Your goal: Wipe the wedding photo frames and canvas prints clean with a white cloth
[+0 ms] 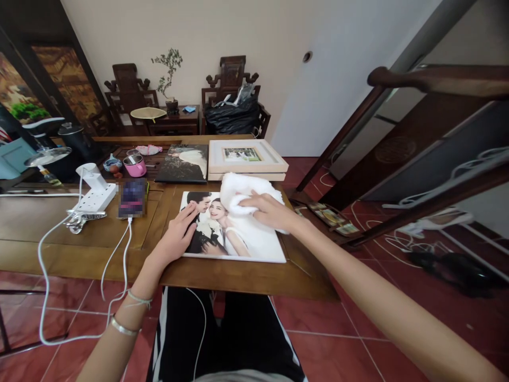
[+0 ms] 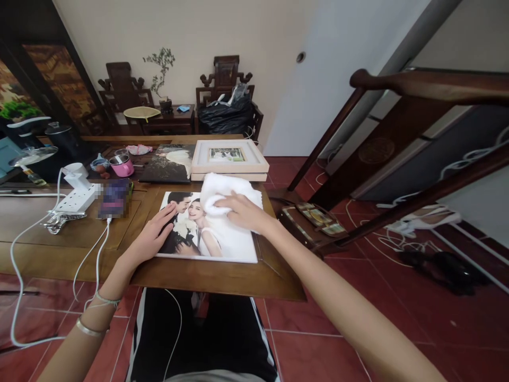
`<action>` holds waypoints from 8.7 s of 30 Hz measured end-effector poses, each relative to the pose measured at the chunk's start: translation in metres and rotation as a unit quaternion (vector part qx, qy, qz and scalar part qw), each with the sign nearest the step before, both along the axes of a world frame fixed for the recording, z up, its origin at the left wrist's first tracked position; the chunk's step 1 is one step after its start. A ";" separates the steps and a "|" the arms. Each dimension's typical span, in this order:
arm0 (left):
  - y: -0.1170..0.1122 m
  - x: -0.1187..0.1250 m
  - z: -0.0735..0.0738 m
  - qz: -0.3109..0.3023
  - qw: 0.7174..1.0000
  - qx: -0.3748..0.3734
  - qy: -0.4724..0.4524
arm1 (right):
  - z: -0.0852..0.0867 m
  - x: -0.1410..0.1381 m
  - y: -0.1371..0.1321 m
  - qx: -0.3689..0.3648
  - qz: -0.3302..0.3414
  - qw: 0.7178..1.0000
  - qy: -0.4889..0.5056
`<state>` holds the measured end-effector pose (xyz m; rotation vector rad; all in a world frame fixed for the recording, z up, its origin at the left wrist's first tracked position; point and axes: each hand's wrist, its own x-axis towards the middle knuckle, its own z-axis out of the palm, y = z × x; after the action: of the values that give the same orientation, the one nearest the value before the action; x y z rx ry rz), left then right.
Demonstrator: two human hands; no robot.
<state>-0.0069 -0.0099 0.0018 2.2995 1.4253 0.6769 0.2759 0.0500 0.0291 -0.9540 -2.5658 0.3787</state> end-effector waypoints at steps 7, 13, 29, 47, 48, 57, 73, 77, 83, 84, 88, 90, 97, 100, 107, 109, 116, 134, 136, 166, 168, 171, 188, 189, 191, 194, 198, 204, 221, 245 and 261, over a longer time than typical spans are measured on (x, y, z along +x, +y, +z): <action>-0.001 0.002 0.001 0.006 1.000 -0.002 0.007 | 0.008 -0.003 -0.116 -0.024 0.057 0.998 -0.030; -0.002 0.002 0.001 0.008 1.000 -0.006 0.013 | 0.013 -0.004 -0.143 -0.023 0.091 0.993 -0.066; 0.002 -0.002 -0.002 -0.007 1.000 0.002 0.000 | 0.001 -0.034 0.015 0.042 -0.007 0.999 -0.002; 0.000 -0.001 -0.003 0.000 1.000 0.004 -0.003 | 0.006 -0.030 -0.106 -0.014 0.080 0.996 -0.048; 0.000 -0.001 -0.002 0.001 1.000 0.002 0.000 | 0.005 -0.033 -0.092 -0.011 0.066 0.997 -0.049; 0.000 0.000 0.000 0.001 1.000 -0.002 0.006 | 0.004 -0.064 0.011 0.019 0.013 1.000 -0.021; 0.000 0.001 -0.003 0.009 1.000 -0.017 -0.011 | 0.013 -0.047 -0.132 -0.029 0.111 0.990 -0.079; 0.002 0.000 -0.004 0.001 1.000 -0.009 -0.012 | 0.009 -0.052 -0.094 -0.009 0.083 0.994 -0.064; 0.002 -0.001 -0.003 0.004 1.000 0.002 -0.016 | 0.004 -0.070 -0.012 -0.009 0.019 0.999 -0.049; 0.002 -0.001 -0.003 0.005 1.000 0.003 -0.015 | 0.004 -0.072 -0.001 -0.010 0.022 0.999 -0.039; 0.000 -0.001 -0.002 0.002 1.000 0.004 -0.018 | 0.006 -0.077 0.021 -0.001 0.022 1.000 -0.006; 0.001 -0.001 -0.003 0.003 1.000 0.005 -0.020 | 0.008 -0.076 0.017 -0.001 0.019 1.000 -0.013; 0.003 0.000 -0.005 0.002 1.000 0.000 -0.024 | 0.011 -0.062 -0.072 -0.001 0.045 0.995 -0.089; 0.001 0.001 -0.003 0.008 1.000 -0.005 -0.019 | 0.011 -0.057 -0.117 -0.007 0.084 0.993 -0.087; -0.001 0.002 -0.001 0.015 1.000 -0.016 -0.015 | 0.008 -0.048 -0.121 -0.006 0.059 0.995 -0.079; 0.000 0.001 -0.003 0.011 1.000 -0.008 -0.026 | 0.007 -0.046 -0.098 0.002 0.030 0.996 -0.080; 0.000 0.000 -0.004 0.009 0.993 0.068 -0.091 | 0.007 -0.074 -0.038 0.008 -0.041 0.994 -0.102; -0.005 0.004 0.003 0.013 0.996 0.054 -0.074 | 0.016 -0.027 -0.100 -0.027 0.091 0.994 -0.062; -0.004 0.004 0.003 0.010 0.996 0.057 -0.067 | 0.013 -0.027 -0.080 -0.017 0.062 0.997 -0.051; -0.001 0.002 -0.001 0.017 0.997 0.069 -0.033 | -0.009 0.025 0.010 -0.034 -0.116 0.992 0.021; -0.001 0.002 -0.001 0.020 0.997 0.065 -0.029 | -0.008 0.020 -0.001 -0.023 -0.085 0.996 0.020; -0.001 0.002 0.000 0.019 0.998 0.059 -0.026 | -0.006 0.017 -0.033 -0.010 -0.035 0.999 0.019; -0.001 0.002 0.001 0.014 0.998 0.053 -0.026 | 0.004 0.032 -0.090 -0.073 -0.002 0.997 -0.007; -0.001 0.002 0.002 0.014 0.998 0.050 -0.028 | 0.001 0.034 -0.073 -0.079 -0.018 0.997 0.000; -0.002 0.002 0.003 0.014 0.998 0.045 -0.035 | -0.005 0.037 -0.037 -0.091 -0.054 0.994 0.019; -0.002 0.002 0.003 0.015 0.998 0.042 -0.044 | -0.010 0.037 0.009 -0.092 -0.123 0.986 0.068; -0.002 0.002 0.002 0.017 0.998 0.039 -0.040 | -0.011 0.033 0.033 -0.098 -0.174 0.976 0.090; -0.001 0.002 0.001 0.016 0.998 0.048 -0.031 | -0.011 0.032 -0.022 -0.075 -0.073 0.992 0.068; -0.001 0.002 0.000 0.014 0.999 0.044 -0.017 | 0.005 0.012 -0.071 -0.061 0.023 0.998 -0.009; 0.000 0.001 -0.004 0.016 0.998 0.055 -0.031 | 0.013 -0.008 -0.143 -0.027 0.110 0.992 -0.062; -0.002 0.002 0.003 0.010 0.999 0.037 -0.034 | 0.003 -0.038 0.012 0.037 0.001 0.999 -0.027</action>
<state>-0.0052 -0.0116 0.0045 2.2958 1.4175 0.8188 0.2374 0.0622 0.0316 -0.9479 -2.6108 0.2606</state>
